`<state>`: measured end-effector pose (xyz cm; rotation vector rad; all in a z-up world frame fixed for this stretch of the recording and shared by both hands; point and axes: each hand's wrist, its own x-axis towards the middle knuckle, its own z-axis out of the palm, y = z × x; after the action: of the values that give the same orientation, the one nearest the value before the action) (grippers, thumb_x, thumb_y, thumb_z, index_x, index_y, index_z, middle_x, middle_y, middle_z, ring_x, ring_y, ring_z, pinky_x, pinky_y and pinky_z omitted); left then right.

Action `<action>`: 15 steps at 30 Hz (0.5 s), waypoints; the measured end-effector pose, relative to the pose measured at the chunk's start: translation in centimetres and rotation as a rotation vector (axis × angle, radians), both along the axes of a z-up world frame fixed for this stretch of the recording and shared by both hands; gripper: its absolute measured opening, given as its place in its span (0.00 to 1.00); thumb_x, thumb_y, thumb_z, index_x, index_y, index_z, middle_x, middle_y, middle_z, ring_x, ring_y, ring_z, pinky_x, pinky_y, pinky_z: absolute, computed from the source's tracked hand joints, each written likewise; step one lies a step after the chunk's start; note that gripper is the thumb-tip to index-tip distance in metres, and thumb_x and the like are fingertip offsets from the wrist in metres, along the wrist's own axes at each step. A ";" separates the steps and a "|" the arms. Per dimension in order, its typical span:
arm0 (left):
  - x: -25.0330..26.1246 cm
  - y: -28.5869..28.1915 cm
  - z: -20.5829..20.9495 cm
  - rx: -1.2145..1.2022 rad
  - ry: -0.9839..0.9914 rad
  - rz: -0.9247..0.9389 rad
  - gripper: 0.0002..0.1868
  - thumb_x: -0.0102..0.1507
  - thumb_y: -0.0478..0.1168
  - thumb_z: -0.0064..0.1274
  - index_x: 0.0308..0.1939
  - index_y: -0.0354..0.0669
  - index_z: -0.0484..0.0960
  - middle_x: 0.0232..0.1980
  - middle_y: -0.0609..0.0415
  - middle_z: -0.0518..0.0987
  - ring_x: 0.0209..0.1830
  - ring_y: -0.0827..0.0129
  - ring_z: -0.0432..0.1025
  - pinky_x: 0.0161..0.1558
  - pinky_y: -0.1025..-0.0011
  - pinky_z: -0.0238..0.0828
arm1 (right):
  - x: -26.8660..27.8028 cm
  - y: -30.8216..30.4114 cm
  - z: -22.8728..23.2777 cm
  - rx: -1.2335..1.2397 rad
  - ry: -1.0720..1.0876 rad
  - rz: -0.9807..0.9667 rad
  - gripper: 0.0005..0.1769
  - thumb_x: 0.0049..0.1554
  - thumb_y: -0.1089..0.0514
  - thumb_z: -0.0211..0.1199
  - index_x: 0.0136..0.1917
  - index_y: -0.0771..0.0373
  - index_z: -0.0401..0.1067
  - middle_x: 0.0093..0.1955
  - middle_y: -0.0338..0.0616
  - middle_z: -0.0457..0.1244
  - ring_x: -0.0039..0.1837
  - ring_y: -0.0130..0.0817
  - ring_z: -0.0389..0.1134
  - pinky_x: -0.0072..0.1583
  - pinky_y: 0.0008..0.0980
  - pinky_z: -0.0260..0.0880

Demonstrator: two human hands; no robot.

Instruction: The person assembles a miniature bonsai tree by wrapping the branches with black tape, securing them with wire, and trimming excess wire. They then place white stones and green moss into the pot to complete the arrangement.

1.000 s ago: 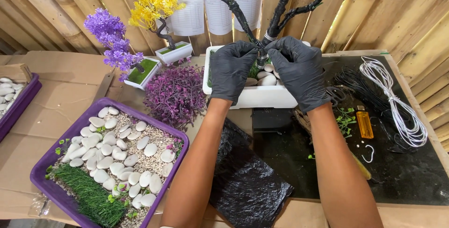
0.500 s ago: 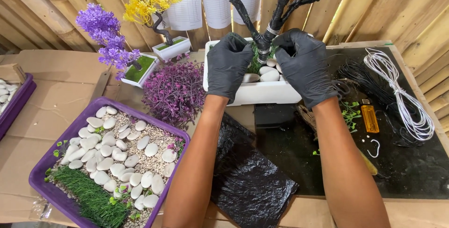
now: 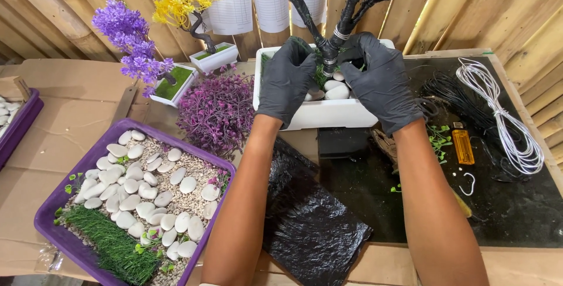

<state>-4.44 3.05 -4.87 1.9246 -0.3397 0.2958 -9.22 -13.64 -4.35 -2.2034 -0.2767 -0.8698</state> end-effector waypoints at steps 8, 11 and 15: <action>-1.7 1.2 2.0 -0.042 0.109 -0.148 0.07 0.64 0.46 0.52 0.37 0.50 0.82 0.18 0.54 0.81 0.24 0.62 0.82 0.40 0.70 0.77 | -0.9 0.3 0.7 0.025 0.035 0.006 0.07 0.57 0.63 0.71 0.50 0.57 0.77 0.44 0.43 0.72 0.52 0.43 0.73 0.57 0.38 0.71; -1.6 1.6 1.9 -0.036 0.099 -0.152 0.07 0.65 0.45 0.52 0.37 0.49 0.82 0.16 0.54 0.80 0.23 0.63 0.82 0.39 0.70 0.78 | -1.2 0.6 1.2 0.024 0.041 0.003 0.07 0.57 0.63 0.72 0.50 0.59 0.77 0.44 0.44 0.72 0.52 0.45 0.73 0.57 0.40 0.72; 2.5 1.1 -1.7 -0.039 0.066 -0.147 0.06 0.65 0.44 0.52 0.37 0.49 0.82 0.17 0.55 0.80 0.21 0.64 0.81 0.38 0.72 0.77 | -1.0 0.3 1.1 0.032 0.068 -0.014 0.07 0.58 0.61 0.73 0.51 0.58 0.78 0.45 0.45 0.72 0.53 0.47 0.73 0.57 0.41 0.72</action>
<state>-1.92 4.11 -6.60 1.8556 -0.4262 0.1408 -10.22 -13.30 -3.20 -2.2024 -0.2130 -0.8005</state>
